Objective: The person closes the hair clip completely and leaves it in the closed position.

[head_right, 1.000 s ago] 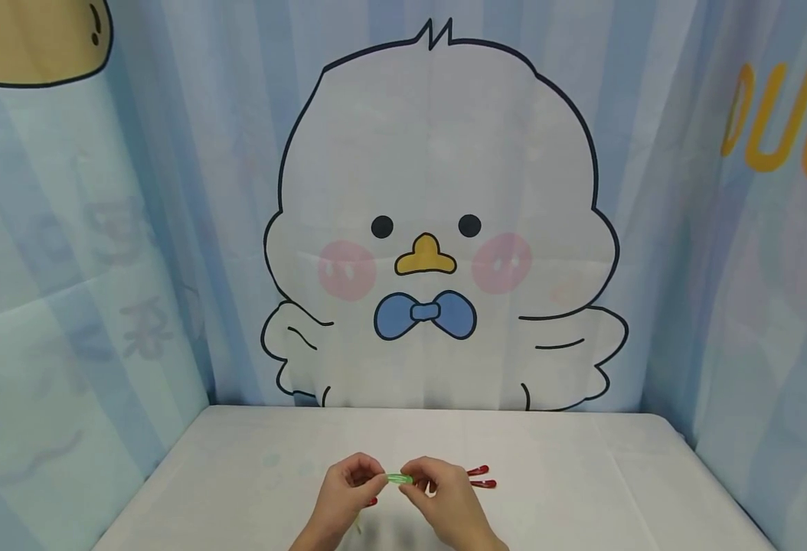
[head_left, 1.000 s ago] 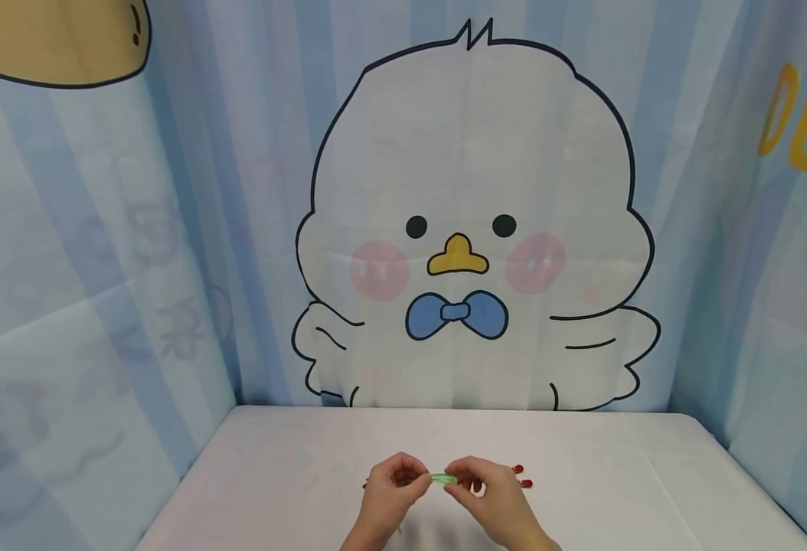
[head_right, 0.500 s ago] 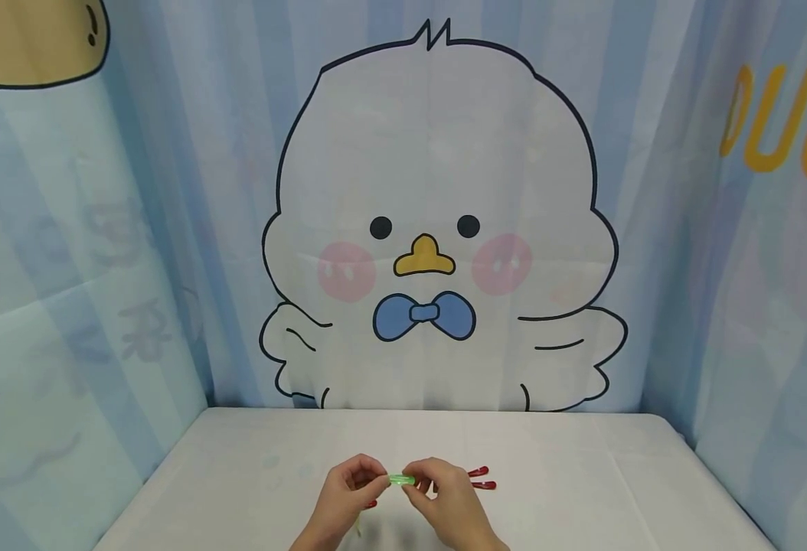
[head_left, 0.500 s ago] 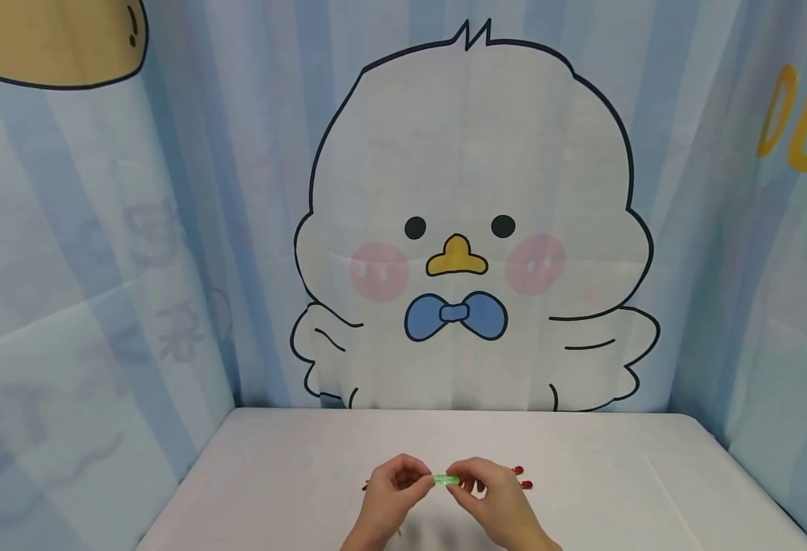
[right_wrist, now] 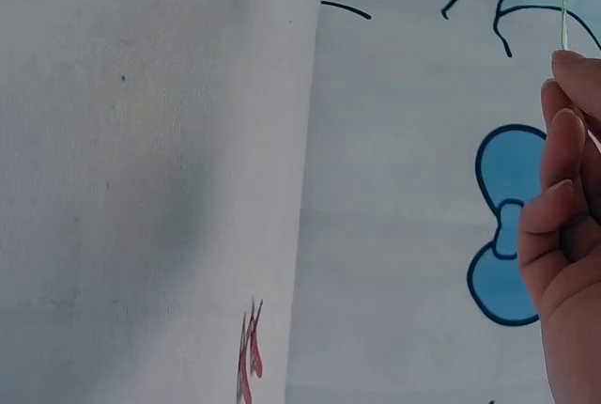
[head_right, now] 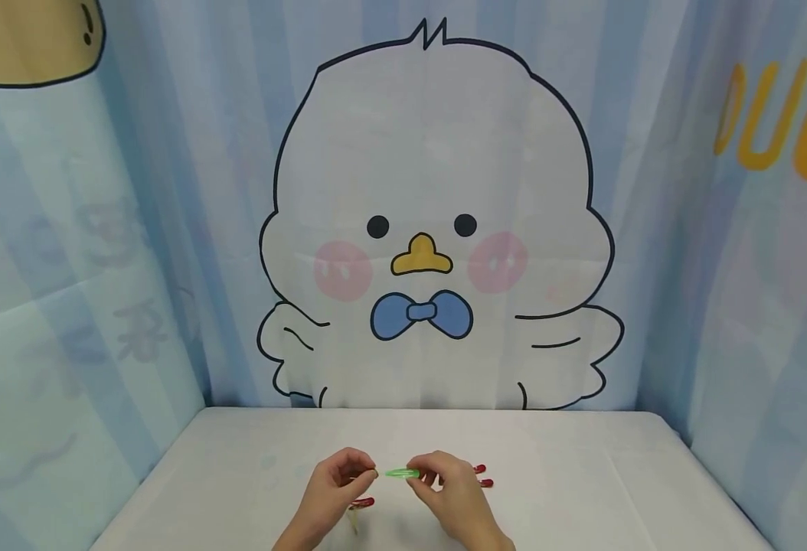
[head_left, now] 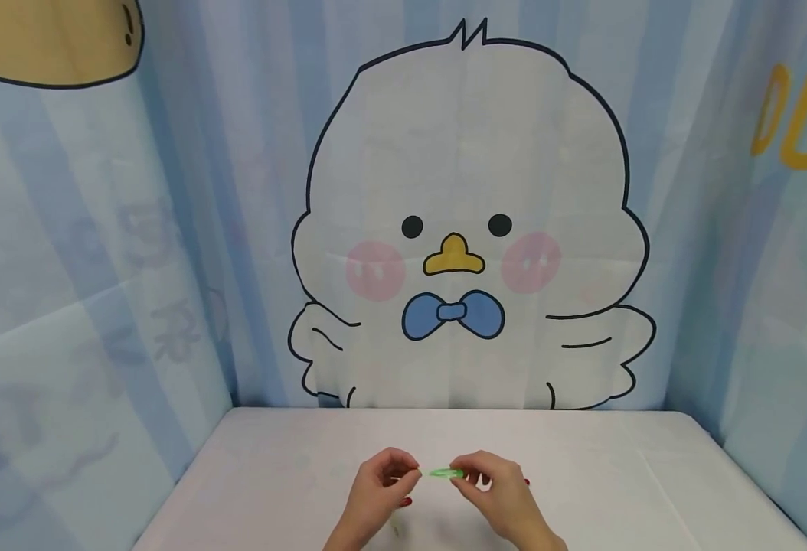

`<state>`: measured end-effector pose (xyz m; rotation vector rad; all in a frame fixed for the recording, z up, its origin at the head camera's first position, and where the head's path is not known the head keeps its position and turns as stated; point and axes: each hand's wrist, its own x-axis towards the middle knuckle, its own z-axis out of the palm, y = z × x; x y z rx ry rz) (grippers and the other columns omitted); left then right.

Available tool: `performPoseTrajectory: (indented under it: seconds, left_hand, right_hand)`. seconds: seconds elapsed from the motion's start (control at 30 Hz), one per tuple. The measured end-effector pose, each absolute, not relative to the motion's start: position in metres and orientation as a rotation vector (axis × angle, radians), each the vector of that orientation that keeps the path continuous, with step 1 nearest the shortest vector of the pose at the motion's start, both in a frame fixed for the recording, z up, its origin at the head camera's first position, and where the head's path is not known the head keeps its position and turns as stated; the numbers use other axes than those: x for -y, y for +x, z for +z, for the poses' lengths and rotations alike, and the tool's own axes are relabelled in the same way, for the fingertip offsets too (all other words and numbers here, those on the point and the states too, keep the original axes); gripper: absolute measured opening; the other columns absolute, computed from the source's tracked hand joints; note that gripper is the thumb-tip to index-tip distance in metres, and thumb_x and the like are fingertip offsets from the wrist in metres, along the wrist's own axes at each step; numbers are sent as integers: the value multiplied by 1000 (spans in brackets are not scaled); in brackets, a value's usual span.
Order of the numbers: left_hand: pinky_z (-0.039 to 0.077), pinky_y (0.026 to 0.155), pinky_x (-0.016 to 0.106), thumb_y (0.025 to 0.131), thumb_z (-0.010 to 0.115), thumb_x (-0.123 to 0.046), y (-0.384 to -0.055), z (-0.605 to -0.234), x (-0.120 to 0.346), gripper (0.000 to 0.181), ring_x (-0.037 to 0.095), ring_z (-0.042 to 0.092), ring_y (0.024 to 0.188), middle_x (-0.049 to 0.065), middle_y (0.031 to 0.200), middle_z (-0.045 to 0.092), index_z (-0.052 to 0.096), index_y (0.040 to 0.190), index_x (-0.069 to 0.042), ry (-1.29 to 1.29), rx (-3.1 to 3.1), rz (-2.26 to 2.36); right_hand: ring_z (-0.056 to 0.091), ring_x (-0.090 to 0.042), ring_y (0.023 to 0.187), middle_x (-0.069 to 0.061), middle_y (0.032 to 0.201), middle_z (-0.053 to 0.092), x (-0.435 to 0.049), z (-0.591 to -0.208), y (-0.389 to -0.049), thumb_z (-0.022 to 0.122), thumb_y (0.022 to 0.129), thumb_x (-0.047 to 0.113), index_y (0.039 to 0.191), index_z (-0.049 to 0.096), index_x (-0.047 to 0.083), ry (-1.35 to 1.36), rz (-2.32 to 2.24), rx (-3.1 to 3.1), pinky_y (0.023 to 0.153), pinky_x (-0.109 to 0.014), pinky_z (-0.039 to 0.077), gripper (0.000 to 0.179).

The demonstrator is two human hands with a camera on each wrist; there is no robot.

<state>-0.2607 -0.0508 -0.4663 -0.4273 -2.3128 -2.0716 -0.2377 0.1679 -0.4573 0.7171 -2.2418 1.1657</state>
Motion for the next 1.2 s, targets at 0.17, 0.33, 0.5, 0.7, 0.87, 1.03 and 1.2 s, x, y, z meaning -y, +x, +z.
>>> performPoseTrajectory:
  seconds: [0.17, 0.33, 0.5, 0.7, 0.87, 1.03, 1.2]
  left_hand:
    - [52, 76, 28, 93, 72, -10, -266, -465, 71, 12, 18, 64, 89, 3, 95, 68, 68, 101, -2, -457, 2334, -1956]
    - [54, 75, 29, 93, 71, -9, -272, -463, 90, 15, 18, 65, 86, 5, 95, 67, 67, 102, 1, -441, 2315, -1906]
    - [52, 78, 29, 93, 72, -13, -277, -465, 103, 14, 19, 62, 91, 3, 98, 67, 68, 103, -5, -392, 2379, -1815]
    - [50, 75, 30, 92, 71, -11, -281, -472, 116, 14, 20, 59, 89, 2, 96, 66, 68, 104, -2, -371, 2445, -1675]
    - [49, 74, 29, 91, 72, -6, -287, -480, 124, 12, 19, 58, 86, 2, 94, 66, 68, 101, 0, -343, 2445, -1628]
    - [48, 70, 28, 90, 72, -5, -291, -485, 127, 13, 19, 56, 84, 2, 93, 65, 68, 101, -1, -318, 2492, -1651]
    - [47, 65, 28, 88, 72, -3, -294, -487, 129, 13, 19, 54, 81, 2, 91, 64, 68, 100, -2, -308, 2534, -1652]
  right_hand:
    - [54, -2, 67, 16, 79, 62, -176, -456, -241, 83, 77, -4, 92, 74, 13, 700, 1131, 2206, 57, -25, 47, 25]
    - [53, -3, 66, 16, 77, 61, -186, -453, -246, 83, 74, -8, 91, 75, 13, 673, 1151, 2157, 56, -25, 47, 28]
    - [54, -4, 67, 15, 78, 62, -195, -453, -246, 84, 75, -5, 91, 76, 14, 596, 1196, 2210, 58, -25, 49, 26]
    - [51, -4, 65, 16, 75, 60, -207, -455, -246, 84, 76, -3, 90, 76, 15, 519, 1182, 2290, 57, -24, 47, 24]
    - [51, -5, 64, 13, 74, 60, -216, -454, -248, 84, 79, 1, 91, 76, 13, 433, 1221, 2373, 56, -24, 45, 19]
    - [57, -8, 62, 6, 73, 63, -225, -456, -248, 82, 81, 1, 94, 75, 8, 335, 1312, 2448, 55, -24, 47, 16]
    - [54, -9, 65, 4, 75, 62, -233, -461, -250, 82, 80, 1, 92, 75, 9, 237, 1303, 2510, 56, -24, 47, 16]
